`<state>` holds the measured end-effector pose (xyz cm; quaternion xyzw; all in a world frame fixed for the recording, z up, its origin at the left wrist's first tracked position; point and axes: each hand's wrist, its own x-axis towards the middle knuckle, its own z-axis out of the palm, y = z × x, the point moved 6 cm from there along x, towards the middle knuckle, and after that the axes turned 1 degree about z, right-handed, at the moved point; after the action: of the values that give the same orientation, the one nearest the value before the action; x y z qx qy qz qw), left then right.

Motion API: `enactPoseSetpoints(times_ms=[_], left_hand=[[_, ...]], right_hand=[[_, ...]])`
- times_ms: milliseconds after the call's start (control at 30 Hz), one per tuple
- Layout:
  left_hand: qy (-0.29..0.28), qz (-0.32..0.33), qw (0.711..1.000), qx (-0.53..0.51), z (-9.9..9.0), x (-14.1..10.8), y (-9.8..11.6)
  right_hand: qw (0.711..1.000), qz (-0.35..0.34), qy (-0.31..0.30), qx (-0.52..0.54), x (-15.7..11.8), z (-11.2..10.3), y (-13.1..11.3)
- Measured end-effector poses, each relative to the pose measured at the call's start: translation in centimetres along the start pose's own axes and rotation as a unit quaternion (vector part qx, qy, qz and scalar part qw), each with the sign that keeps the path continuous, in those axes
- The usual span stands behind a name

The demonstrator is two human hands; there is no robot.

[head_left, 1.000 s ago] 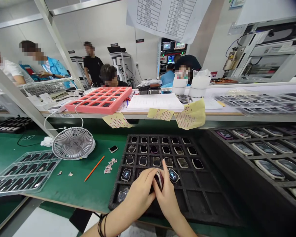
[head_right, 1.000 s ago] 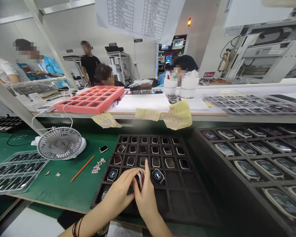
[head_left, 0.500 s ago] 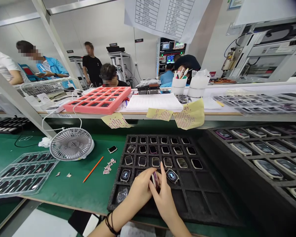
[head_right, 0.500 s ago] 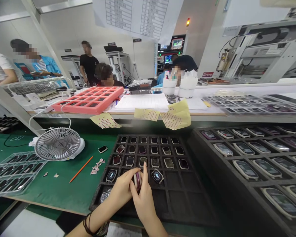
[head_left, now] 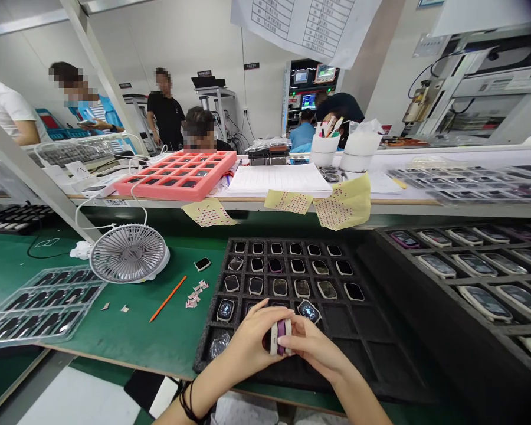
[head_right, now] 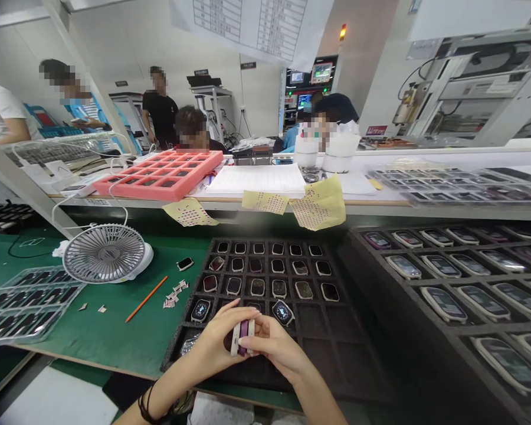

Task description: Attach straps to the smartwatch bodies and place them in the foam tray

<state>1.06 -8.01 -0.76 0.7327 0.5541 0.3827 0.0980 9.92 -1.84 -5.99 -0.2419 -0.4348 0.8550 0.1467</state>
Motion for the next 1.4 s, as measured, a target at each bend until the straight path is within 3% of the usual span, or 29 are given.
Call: enactPoseSetpoints(times_ms=[167, 500, 633, 733, 833, 933, 1133, 1300, 1400], left_hand=[[-0.039, -0.026, 0.999, 0.003, 0.3, -0.3, -0.5], [-0.093, -0.028, 0.994, 0.046, 0.6, -0.7, 0.4], [-0.121, -0.032, 0.992, 0.027, -1.4, -1.1, -0.1], [-0.078, -0.099, 0.991, 0.043, -4.2, -2.5, -2.4], [-0.042, -0.154, 0.979, 0.124, -6.2, -4.5, -4.9], [-0.066, -0.157, 0.966, 0.192, -6.4, -6.0, -6.3], [-0.128, -0.147, 0.947, 0.253, -5.4, -6.6, -6.9], [-0.134, -0.116, 0.946, 0.272, -6.0, -7.8, -6.3], [-0.101, -0.104, 0.951, 0.272, -7.0, -8.9, -5.5]], right_hand=[[0.999, -0.03, 0.035, -0.015, 0.0, 0.0, 0.5], [0.997, -0.042, 0.067, -0.009, -0.2, 0.5, 2.0], [0.999, -0.041, 0.022, 0.007, -0.2, 1.1, 1.8], [0.999, -0.031, 0.037, 0.018, -0.4, 0.5, 1.6], [0.998, -0.039, 0.055, 0.012, -0.7, 0.0, 1.4], [0.998, -0.036, 0.052, 0.003, -0.8, 0.0, 1.5], [0.998, -0.043, 0.054, 0.0, -0.7, 0.1, 1.6], [0.997, -0.042, 0.058, 0.005, -0.7, -0.3, 1.9], [0.997, -0.048, 0.056, 0.01, -0.6, -0.3, 2.0]])
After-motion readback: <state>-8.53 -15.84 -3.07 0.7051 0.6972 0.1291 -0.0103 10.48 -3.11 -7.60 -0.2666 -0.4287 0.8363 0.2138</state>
